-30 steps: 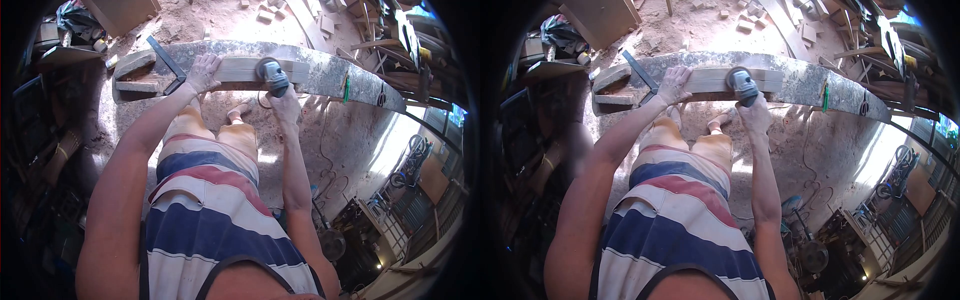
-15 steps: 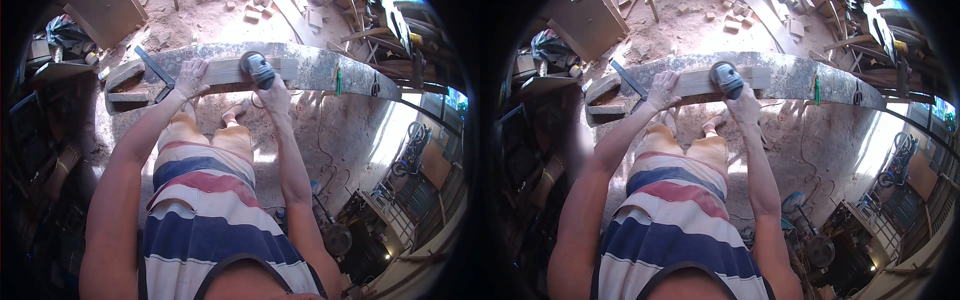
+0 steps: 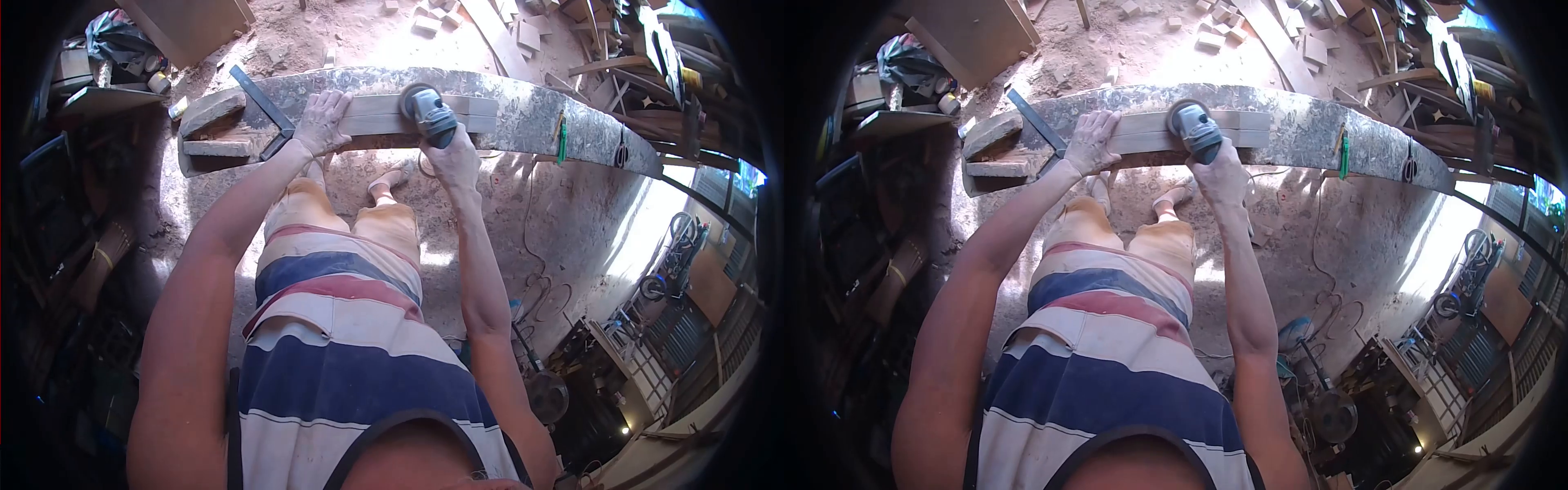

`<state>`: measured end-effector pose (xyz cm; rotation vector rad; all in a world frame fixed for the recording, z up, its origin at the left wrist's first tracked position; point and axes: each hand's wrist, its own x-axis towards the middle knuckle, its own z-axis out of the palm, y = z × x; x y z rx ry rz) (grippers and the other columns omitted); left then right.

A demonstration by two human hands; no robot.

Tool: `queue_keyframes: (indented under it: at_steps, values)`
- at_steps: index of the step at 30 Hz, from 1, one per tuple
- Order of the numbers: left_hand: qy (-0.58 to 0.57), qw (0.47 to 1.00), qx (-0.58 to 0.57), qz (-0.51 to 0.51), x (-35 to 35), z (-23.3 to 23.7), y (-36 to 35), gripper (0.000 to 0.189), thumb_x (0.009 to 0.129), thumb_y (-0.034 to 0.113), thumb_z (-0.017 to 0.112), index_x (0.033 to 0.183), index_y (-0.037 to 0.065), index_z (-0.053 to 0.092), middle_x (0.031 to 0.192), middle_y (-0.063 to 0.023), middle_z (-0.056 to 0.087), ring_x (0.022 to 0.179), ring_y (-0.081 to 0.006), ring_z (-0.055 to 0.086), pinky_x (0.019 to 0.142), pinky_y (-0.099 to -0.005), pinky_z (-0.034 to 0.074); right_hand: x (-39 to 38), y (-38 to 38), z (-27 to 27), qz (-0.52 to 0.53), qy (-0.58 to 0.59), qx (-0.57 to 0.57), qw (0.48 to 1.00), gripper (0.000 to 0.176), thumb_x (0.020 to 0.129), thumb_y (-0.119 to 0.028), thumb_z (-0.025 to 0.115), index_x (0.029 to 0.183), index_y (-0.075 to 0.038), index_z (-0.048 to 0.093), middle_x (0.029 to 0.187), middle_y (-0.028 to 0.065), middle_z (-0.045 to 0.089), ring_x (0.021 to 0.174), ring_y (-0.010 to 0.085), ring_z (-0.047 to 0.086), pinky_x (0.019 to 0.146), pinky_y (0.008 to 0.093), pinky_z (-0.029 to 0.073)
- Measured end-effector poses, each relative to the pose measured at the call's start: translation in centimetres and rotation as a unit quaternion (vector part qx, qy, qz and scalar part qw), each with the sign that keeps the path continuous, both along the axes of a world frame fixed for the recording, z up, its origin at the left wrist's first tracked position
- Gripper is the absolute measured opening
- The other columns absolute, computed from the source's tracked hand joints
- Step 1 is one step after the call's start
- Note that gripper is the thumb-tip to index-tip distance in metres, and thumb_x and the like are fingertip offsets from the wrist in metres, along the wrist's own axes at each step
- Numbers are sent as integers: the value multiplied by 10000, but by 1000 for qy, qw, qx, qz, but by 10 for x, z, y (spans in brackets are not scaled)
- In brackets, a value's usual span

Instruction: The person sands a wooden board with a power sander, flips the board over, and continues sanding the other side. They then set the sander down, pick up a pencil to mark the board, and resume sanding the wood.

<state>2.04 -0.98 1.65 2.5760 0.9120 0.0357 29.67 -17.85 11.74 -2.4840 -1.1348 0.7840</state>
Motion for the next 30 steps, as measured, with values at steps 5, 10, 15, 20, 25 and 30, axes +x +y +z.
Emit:
queue_keyframes:
  at_steps: [5,10,15,20,25,30]
  values:
    - [-8,1000,-5,6,0,3,-1,1068,668,379,1013,1577,114,520,1435,-117,621,1391,-335,588,1190,-498,453,14,-9,-7,0,-60,-19,998,650,879,-478,907,1286,-43,647,1147,249,786,1045,484,796,897,585,631]
    - [-23,1000,8,0,0,1,-1,1051,665,385,1015,1565,122,540,1405,-110,626,1365,-317,600,1163,-494,465,39,-13,0,-23,-153,-28,988,645,881,-489,897,1254,-34,633,1114,244,781,1025,475,803,892,584,638]
    - [-30,999,15,-6,-1,-2,1,1061,672,386,1010,1575,110,525,1401,-114,629,1379,-334,589,1212,-518,433,28,-44,38,-207,-72,8,976,699,865,-481,905,1317,3,680,1184,278,800,1070,488,797,950,576,608]
    - [-4,997,80,-1,23,19,-12,1187,706,514,1015,1658,80,454,1567,-182,556,1572,-388,469,1382,-624,256,5,-131,62,-339,-32,16,940,699,885,-438,917,1371,14,698,1150,291,820,1114,490,797,984,556,597]
    - [-40,997,42,-44,114,27,-27,1283,748,593,1004,1710,15,381,1649,-215,516,1597,-407,448,1380,-640,257,-4,-225,47,-393,-19,-39,918,711,879,-444,917,1365,25,692,1158,300,816,1114,491,796,997,561,598]
    - [89,991,11,-95,178,18,-27,1221,734,608,1005,1646,13,453,1533,-199,603,1436,-390,597,1242,-602,467,-9,-276,49,-429,-5,-99,898,734,866,-441,907,1375,37,680,1169,306,813,1119,489,795,1006,567,594]
